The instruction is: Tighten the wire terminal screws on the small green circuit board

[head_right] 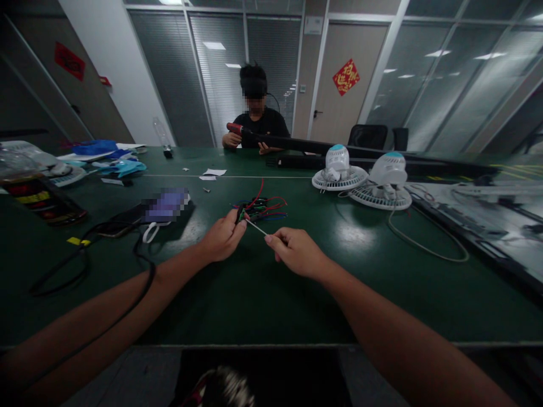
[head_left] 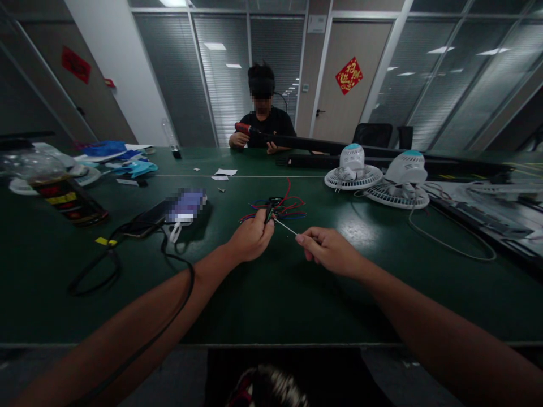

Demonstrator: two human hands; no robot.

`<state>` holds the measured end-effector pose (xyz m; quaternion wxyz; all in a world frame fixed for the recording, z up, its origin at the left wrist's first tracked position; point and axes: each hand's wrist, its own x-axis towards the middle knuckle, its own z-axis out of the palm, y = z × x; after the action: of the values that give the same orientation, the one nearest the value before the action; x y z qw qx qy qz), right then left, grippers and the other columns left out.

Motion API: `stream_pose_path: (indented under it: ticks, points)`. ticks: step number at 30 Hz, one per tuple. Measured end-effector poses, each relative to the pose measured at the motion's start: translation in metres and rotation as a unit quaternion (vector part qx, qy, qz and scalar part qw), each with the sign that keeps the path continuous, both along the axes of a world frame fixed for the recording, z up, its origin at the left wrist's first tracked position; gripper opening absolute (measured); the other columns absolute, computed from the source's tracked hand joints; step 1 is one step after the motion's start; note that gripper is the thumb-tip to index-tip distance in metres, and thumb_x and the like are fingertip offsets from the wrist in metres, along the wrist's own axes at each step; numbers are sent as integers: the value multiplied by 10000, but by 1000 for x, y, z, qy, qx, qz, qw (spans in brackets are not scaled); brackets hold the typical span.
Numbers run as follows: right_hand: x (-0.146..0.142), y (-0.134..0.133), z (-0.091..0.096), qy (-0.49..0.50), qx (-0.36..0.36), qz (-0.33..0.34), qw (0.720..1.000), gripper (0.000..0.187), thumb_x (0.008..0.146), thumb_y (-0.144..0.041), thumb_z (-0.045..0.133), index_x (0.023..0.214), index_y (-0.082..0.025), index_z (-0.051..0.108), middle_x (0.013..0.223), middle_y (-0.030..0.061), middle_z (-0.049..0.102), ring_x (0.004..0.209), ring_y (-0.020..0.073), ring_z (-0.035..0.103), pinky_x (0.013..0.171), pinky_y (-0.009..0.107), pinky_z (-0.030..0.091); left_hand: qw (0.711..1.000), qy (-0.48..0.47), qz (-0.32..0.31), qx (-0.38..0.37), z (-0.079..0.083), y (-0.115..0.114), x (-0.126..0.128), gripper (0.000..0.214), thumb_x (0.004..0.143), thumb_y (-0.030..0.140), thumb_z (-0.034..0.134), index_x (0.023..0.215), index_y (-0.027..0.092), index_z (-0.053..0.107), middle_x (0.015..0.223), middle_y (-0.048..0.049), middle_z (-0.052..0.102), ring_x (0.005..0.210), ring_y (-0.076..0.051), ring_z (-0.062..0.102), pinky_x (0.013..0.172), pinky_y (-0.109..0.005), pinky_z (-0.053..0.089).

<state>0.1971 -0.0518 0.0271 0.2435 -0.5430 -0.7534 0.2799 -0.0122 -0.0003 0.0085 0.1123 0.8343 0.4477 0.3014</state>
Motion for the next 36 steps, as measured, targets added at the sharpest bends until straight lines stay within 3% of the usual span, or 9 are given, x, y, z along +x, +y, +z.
stream_pose_path:
  ticks: [14, 17, 25, 36]
  points:
    - [-3, 2, -5, 51, -21, -33, 998, 300, 821, -471, 550, 873, -177, 571, 651, -1, 595, 532, 107, 532, 481, 230, 384, 1000, -1, -2, -4, -2, 3, 0, 279, 939, 307, 313, 1103, 154, 479, 799, -60, 636, 694, -187, 609, 701, -330, 459]
    - [-4, 0, -3, 64, -72, -25, 995, 297, 848, -479, 512, 905, -187, 520, 593, -32, 565, 440, 90, 492, 426, 223, 359, 1000, -1, -2, 0, -1, 2, 0, 276, 938, 308, 320, 1103, 156, 480, 801, -62, 636, 719, -200, 616, 703, -334, 457]
    - [3, 1, 1, 51, -79, 15, 995, 394, 926, -445, 325, 776, -182, 577, 553, -3, 595, 405, 90, 467, 436, 237, 356, 1000, 17, -17, -5, -2, -1, 0, 300, 947, 312, 305, 1135, 151, 475, 781, -53, 633, 688, -193, 615, 668, -313, 438]
    - [0, 0, 4, -16, 0, -2, 1000, 325, 890, -438, 422, 789, -177, 587, 593, -8, 581, 478, 96, 479, 497, 242, 354, 1000, 21, -6, -11, 0, 0, 0, 282, 940, 305, 315, 1108, 148, 478, 800, -68, 642, 710, -200, 620, 685, -323, 451]
